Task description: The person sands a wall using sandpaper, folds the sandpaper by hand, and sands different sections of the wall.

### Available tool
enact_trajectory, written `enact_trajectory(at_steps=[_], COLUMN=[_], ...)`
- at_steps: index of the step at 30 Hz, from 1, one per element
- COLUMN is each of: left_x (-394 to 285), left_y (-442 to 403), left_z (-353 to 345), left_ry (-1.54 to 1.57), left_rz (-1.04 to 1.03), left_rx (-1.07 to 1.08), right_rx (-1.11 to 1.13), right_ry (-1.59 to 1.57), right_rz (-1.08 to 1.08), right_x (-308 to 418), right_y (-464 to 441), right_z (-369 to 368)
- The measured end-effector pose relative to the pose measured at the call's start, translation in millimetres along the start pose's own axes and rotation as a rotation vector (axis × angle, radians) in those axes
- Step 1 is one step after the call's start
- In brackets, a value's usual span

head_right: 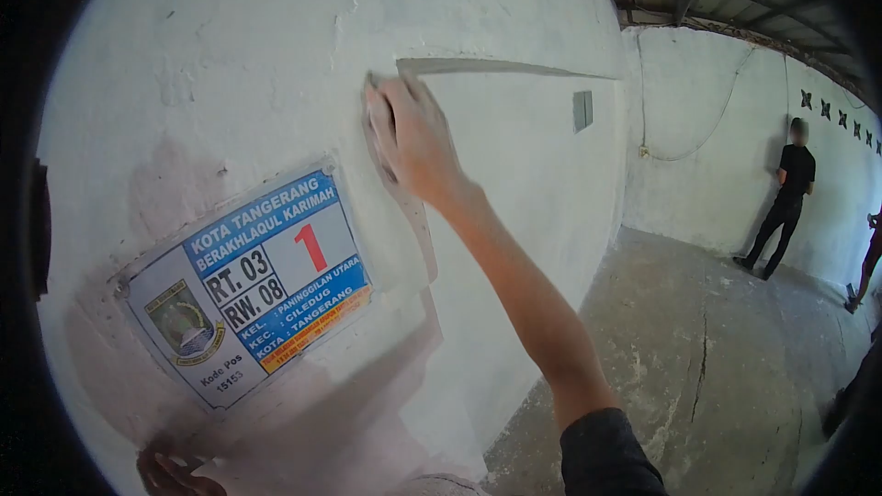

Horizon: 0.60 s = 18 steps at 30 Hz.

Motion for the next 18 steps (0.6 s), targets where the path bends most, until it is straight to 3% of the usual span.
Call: enact_trajectory(at_steps=[5,10,12,15,17,18], left_x=[-7,-2,-6,1,-12,-11], left_y=[-9,-5,-6,-6,-12,-10], left_z=[-1,-2,-4,-2,-4,-2], left_ry=[0.032,0.059,0.059,0.076,-0.04,-0.041], left_rz=[-0.126,-0.13,-0.152,-0.076,-0.3,-0.3], left_rx=[-0.036,-0.047,-0.024,-0.032,-0.055,-0.06], right_rx=[0.005,-0.07,-0.045,-0.002,-0.046,-0.091], right_ry=[0.034,0.038,0.001,0.016,0.054,0.092], right_rz=[-0.012,0.024,-0.103,-0.097,-0.017,0.056], right_x=[-13,-14,-19,-20,-12,-6], right_y=[36,-6,-8,44,40,37], right_z=[2,-2,-4,-3,-1,0])
Point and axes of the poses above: each hand's wrist, its own y-axis away from the middle knuckle, its own z-axis out of the back of the hand, x = y × z, the point moved 7 cm from there along -y, towards the middle knuckle, and after that the axes turned 12 degrees about -z, right-handed, at the moved point
